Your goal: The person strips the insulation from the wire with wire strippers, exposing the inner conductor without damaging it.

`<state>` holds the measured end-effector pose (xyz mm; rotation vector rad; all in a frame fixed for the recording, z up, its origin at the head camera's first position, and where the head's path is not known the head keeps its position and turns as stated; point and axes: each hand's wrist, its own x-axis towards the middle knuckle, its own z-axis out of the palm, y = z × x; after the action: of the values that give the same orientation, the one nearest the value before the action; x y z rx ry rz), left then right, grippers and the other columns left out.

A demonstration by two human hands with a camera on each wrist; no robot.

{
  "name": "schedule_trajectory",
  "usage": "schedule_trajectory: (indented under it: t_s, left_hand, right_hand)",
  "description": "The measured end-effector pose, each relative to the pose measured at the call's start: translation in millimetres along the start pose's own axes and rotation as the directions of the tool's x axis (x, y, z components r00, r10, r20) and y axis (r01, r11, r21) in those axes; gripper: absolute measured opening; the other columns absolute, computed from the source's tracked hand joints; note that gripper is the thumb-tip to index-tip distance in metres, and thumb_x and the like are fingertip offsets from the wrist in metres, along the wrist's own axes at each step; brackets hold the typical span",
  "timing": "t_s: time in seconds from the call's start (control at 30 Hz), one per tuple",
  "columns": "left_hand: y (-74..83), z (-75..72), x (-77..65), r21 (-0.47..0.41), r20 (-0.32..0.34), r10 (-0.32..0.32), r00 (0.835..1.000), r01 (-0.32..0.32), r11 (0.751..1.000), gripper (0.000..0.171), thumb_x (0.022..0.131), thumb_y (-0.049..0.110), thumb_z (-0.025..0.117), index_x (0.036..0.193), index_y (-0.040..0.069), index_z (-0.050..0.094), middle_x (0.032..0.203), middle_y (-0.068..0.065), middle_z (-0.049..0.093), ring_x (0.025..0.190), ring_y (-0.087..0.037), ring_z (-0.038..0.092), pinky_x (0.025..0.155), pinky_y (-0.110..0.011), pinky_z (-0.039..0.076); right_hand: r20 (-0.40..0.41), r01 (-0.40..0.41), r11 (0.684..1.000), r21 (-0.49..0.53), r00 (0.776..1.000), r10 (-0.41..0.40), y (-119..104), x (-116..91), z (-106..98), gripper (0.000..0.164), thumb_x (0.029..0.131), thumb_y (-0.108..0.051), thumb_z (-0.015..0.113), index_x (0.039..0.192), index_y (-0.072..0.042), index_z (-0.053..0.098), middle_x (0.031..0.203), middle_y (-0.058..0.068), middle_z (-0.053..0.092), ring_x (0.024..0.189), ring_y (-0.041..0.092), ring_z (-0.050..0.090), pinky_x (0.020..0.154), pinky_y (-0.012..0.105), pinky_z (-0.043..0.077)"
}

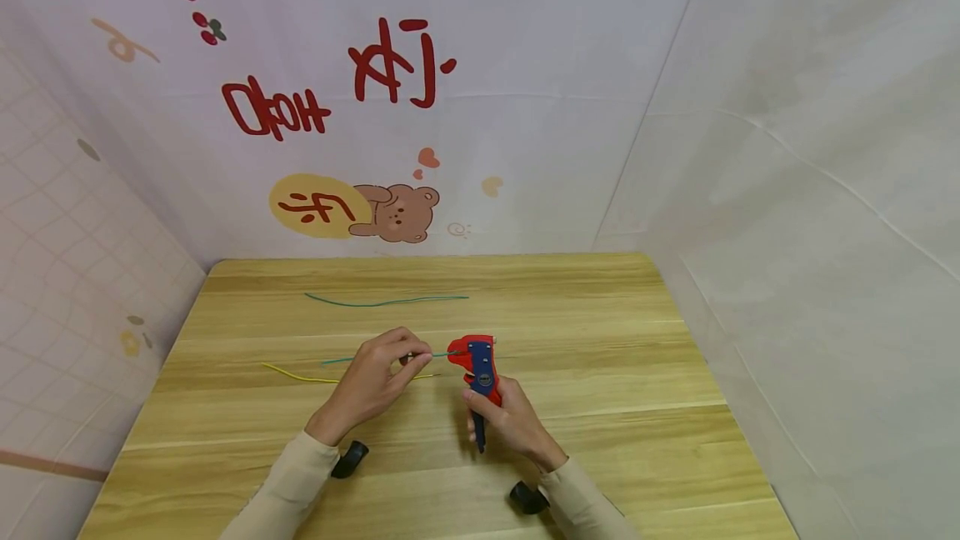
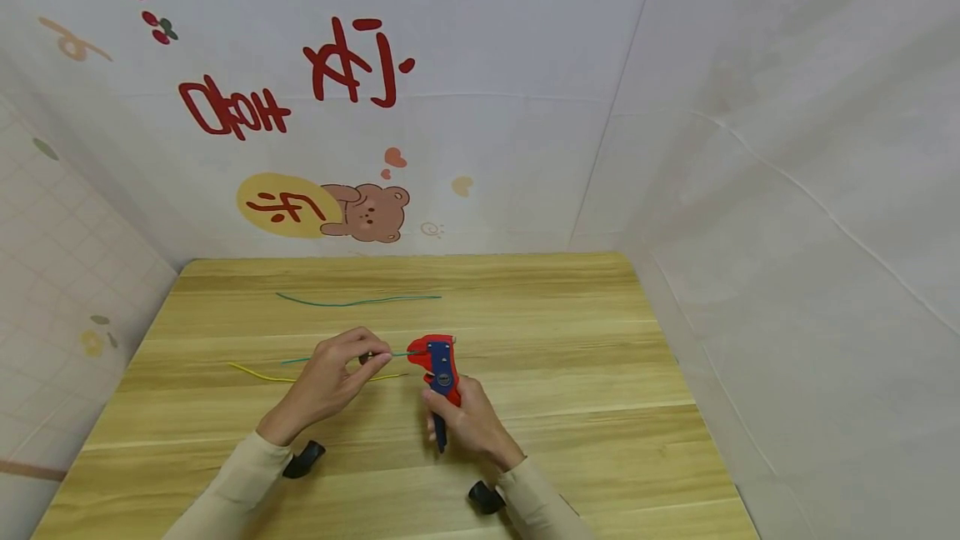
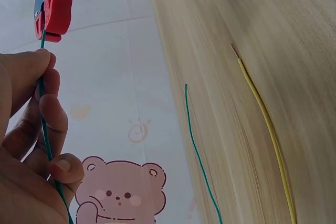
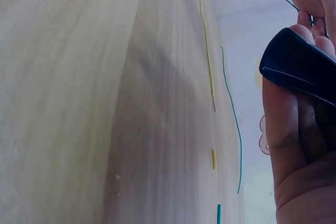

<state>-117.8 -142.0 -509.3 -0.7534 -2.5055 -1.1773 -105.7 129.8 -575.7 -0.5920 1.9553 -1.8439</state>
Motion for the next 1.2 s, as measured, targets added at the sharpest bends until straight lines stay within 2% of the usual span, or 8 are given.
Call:
schedule_trajectory:
  t_s: [0.33, 0.4, 0.5, 0.63, 0.87, 1.03, 1.2]
  left_hand:
    - [0.7, 0.5, 0.4, -0.003, -0.005, 0.01, 1.0, -0.01, 1.0, 0.009, 0.103, 0.009, 0.082, 0.104, 0.017, 0.086, 0.1, 0.006, 0.077, 0.087, -0.004, 0.067, 0.074, -0.025, 0.059]
    - [0.4, 0.6, 0.1, -0.003, -0.007, 0.013, 1.0, -0.013, 1.0, 0.009, 0.103, 0.008, 0.083, 0.104, 0.017, 0.086, 0.1, 0.006, 0.077, 0.087, -0.004, 0.067, 0.073, -0.025, 0.058]
    - [-0.3, 0.8, -0.1, -0.004, -0.008, 0.018, 1.0, -0.018, 1.0, 0.01, 0.103, 0.007, 0.083, 0.104, 0.016, 0.086, 0.099, 0.006, 0.077, 0.086, -0.004, 0.067, 0.073, -0.025, 0.058]
    - [-1.0, 0.9, 0.2, -0.008, -0.011, 0.018, 1.0, -0.019, 1.0, 0.009, 0.103, 0.008, 0.083, 0.104, 0.016, 0.086, 0.099, 0.006, 0.077, 0.086, -0.004, 0.067, 0.072, -0.024, 0.057]
    - [-2.0, 0.9, 0.4, -0.022, -0.021, 0.024, 0.999, -0.025, 0.999, 0.009, 0.104, 0.008, 0.082, 0.104, 0.015, 0.086, 0.097, 0.006, 0.074, 0.085, -0.004, 0.066, 0.071, -0.023, 0.055]
    - [-3.8, 1.6, -0.8, -0.035, -0.031, 0.029, 0.999, -0.03, 0.999, 0.009, 0.103, 0.007, 0.082, 0.104, 0.015, 0.087, 0.093, 0.007, 0.071, 0.082, -0.001, 0.061, 0.066, -0.021, 0.05]
    - [-5.7, 3.5, -2.2, -0.048, -0.048, 0.041, 0.998, -0.043, 0.998, 0.011, 0.102, 0.005, 0.083, 0.103, 0.015, 0.087, 0.093, 0.007, 0.07, 0.077, 0.0, 0.054, 0.063, -0.02, 0.046]
  right_hand:
    - [0.002, -0.023, 1.0, -0.001, 1.0, 0.023, 1.1, 0.2, -1.0, 0.039, 0.12, -0.017, 0.055, 0.116, 0.022, 0.056, 0.075, 0.04, 0.062, 0.056, 0.009, 0.068, 0.057, 0.037, 0.064]
    - [-0.007, -0.039, 0.999, -0.011, 0.999, 0.039, 0.8, 0.4, -0.9, 0.043, 0.12, -0.022, 0.057, 0.115, 0.021, 0.057, 0.073, 0.036, 0.062, 0.055, 0.009, 0.068, 0.056, 0.036, 0.063]
    - [-0.021, -0.068, 0.998, -0.014, 0.997, 0.068, -0.1, 0.3, -0.5, 0.046, 0.119, -0.028, 0.058, 0.116, 0.019, 0.057, 0.07, 0.023, 0.064, 0.054, 0.01, 0.066, 0.055, 0.035, 0.062]
    - [-0.03, -0.09, 0.996, -0.009, 0.996, 0.09, -1.9, -0.1, 0.5, 0.04, 0.119, -0.022, 0.057, 0.116, 0.018, 0.057, 0.07, 0.007, 0.064, 0.053, 0.012, 0.065, 0.054, 0.034, 0.061]
    - [-0.047, -0.081, 0.997, -0.016, 0.996, 0.081, -2.9, -0.1, 2.6, 0.035, 0.119, -0.015, 0.055, 0.112, 0.019, 0.057, 0.068, 0.0, 0.062, 0.051, 0.01, 0.065, 0.052, 0.035, 0.061]
    - [-0.048, -0.054, 0.998, -0.019, 0.997, 0.053, -2.3, -0.3, 4.3, 0.036, 0.118, -0.013, 0.054, 0.109, 0.021, 0.054, 0.065, 0.004, 0.062, 0.05, 0.007, 0.063, 0.049, 0.032, 0.059]
    - [-0.058, -0.025, 0.999, -0.025, 0.998, 0.024, -0.9, -0.7, 6.1, 0.037, 0.118, -0.012, 0.054, 0.107, 0.023, 0.054, 0.065, 0.024, 0.058, 0.049, 0.006, 0.061, 0.046, 0.031, 0.056]
